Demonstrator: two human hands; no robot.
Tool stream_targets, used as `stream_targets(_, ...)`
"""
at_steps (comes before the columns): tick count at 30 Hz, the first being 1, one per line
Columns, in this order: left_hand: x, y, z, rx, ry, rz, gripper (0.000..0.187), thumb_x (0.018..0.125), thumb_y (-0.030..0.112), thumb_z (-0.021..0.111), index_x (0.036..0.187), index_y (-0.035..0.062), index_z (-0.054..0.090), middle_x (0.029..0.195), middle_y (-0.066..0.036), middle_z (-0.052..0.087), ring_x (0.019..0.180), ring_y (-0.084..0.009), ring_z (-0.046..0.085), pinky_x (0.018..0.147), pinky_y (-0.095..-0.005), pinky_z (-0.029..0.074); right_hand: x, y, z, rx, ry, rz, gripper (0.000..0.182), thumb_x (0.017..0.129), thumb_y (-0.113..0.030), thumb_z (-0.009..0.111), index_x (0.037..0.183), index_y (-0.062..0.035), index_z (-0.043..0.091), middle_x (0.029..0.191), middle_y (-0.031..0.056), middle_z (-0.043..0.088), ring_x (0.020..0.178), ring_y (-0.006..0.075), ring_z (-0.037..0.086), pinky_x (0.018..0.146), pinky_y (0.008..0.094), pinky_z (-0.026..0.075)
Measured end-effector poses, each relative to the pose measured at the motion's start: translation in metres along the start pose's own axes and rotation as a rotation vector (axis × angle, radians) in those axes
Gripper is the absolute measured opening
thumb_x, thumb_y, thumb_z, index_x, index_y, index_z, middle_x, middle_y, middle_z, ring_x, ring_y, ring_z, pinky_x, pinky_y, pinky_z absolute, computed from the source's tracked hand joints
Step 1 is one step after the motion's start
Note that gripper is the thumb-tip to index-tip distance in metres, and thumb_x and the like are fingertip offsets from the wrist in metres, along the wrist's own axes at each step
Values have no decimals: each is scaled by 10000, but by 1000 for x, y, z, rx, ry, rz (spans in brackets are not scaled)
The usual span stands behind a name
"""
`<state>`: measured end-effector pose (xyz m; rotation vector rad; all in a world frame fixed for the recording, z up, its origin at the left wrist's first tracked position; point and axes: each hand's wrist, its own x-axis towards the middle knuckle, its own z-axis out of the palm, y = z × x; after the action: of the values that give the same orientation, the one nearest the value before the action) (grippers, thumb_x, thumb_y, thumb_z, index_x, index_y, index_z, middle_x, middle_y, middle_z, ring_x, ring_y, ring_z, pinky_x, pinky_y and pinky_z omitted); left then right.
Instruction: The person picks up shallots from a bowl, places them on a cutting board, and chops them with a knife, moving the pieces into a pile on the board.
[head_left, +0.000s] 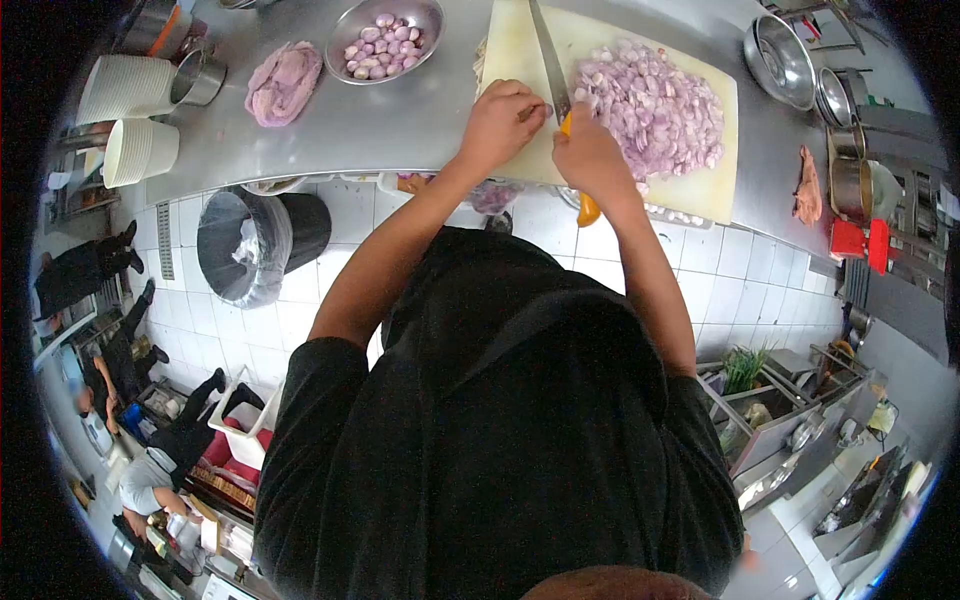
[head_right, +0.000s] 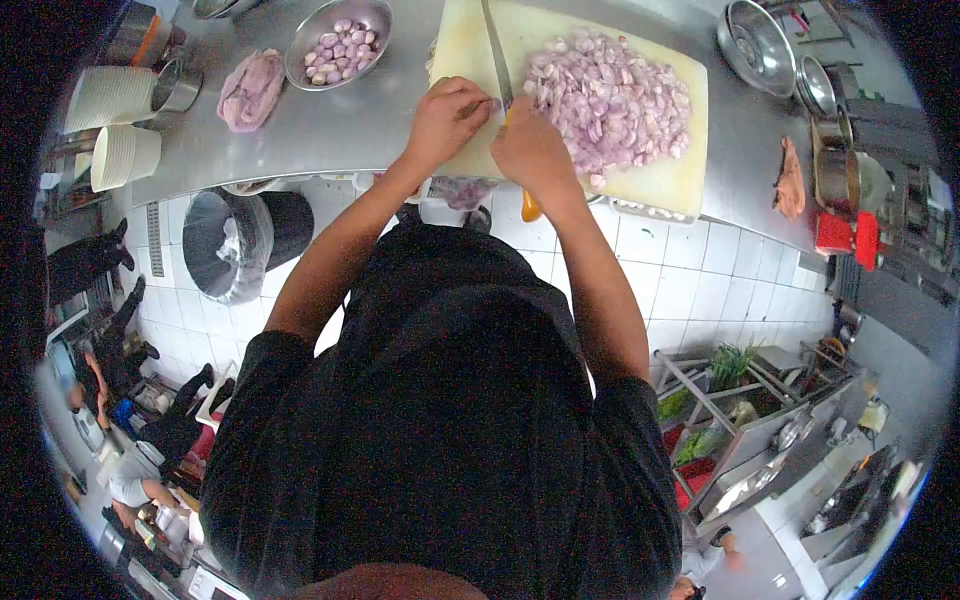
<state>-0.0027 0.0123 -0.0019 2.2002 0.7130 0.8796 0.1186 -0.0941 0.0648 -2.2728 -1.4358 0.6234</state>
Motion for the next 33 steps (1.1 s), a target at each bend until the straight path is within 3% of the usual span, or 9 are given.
stream_targets(6, 0, -5, 4, 39, 43, 52, 134, 823, 131, 707, 931, 57, 739, 931, -89, 673, 913, -305, 630, 824, -392, 515, 1, -12, 10, 13, 5, 41, 338, 866, -116, 538, 1123, 85, 452, 924, 358, 639, 906, 521, 630, 836, 586, 481)
stream_targets(9, -2, -3, 2, 43, 38, 56, 126, 826, 119, 696, 925, 53, 737, 938, -93, 675, 916, -310, 626, 824, -402, 515, -3, -20, -18, 40, -133, 123, 344, 860, -121, 546, 1120, 84, 451, 935, 359, 639, 912, 519, 631, 840, 582, 483)
stream_targets(15, -1, -4, 4, 28, 48, 75, 113, 826, 90, 686, 921, 48, 732, 943, -105, 670, 921, -322, 616, 831, -411, 509, 2, -1, 15, -14, 2, 37, 281, 909, -134, 534, 1090, 66, 453, 917, 357, 629, 827, 497, 650, 776, 548, 505)
stream_targets(18, -2, -4, 2, 34, 13, 66, 125, 822, 87, 689, 933, 48, 731, 944, -106, 670, 925, -321, 614, 839, -411, 506, -3, -23, -20, 79, -139, 151, 318, 851, -103, 542, 1099, 80, 466, 951, 363, 638, 950, 522, 627, 863, 584, 477)
stream_targets(21, -2, -4, 3, 39, 23, 59, 127, 822, 82, 685, 936, 47, 728, 948, -104, 671, 923, -321, 615, 841, -410, 505, -2, -17, 1, 18, -67, 99, 302, 849, -90, 531, 1081, 92, 470, 945, 374, 634, 948, 517, 632, 860, 579, 481)
stream_targets(24, -2, -1, 1, 26, 32, 32, 126, 818, 77, 685, 934, 49, 725, 951, -101, 670, 922, -318, 615, 840, -408, 505, 4, 2, 16, -36, 36, -32, 261, 901, -108, 523, 1065, 80, 447, 876, 351, 627, 765, 494, 654, 715, 543, 530)
stream_targets(28, -2, -6, 4, 36, 23, 73, 122, 814, 73, 686, 928, 54, 725, 947, -98, 668, 919, -314, 614, 835, -404, 505, -3, -18, -8, 40, -100, 71, 243, 890, -82, 513, 1059, 76, 438, 824, 317, 636, 678, 451, 673, 570, 495, 562)
stream_targets(31, -1, -5, 3, 25, 31, 74, 121, 812, 73, 687, 926, 55, 724, 941, -98, 666, 918, -315, 613, 833, -404, 505, 6, -5, 23, -160, 120, -109, 229, 886, -73, 517, 1043, 73, 435, 813, 306, 635, 613, 400, 678, 489, 448, 555)
stream_targets(33, -2, -5, 1, 22, 27, 74, 118, 811, 72, 687, 922, 54, 722, 944, -97, 664, 919, -318, 612, 831, -405, 506, 2, -17, -4, -9, -44, 38, 227, 885, -76, 517, 1043, 66, 437, 826, 327, 632, 674, 437, 673, 592, 496, 548)
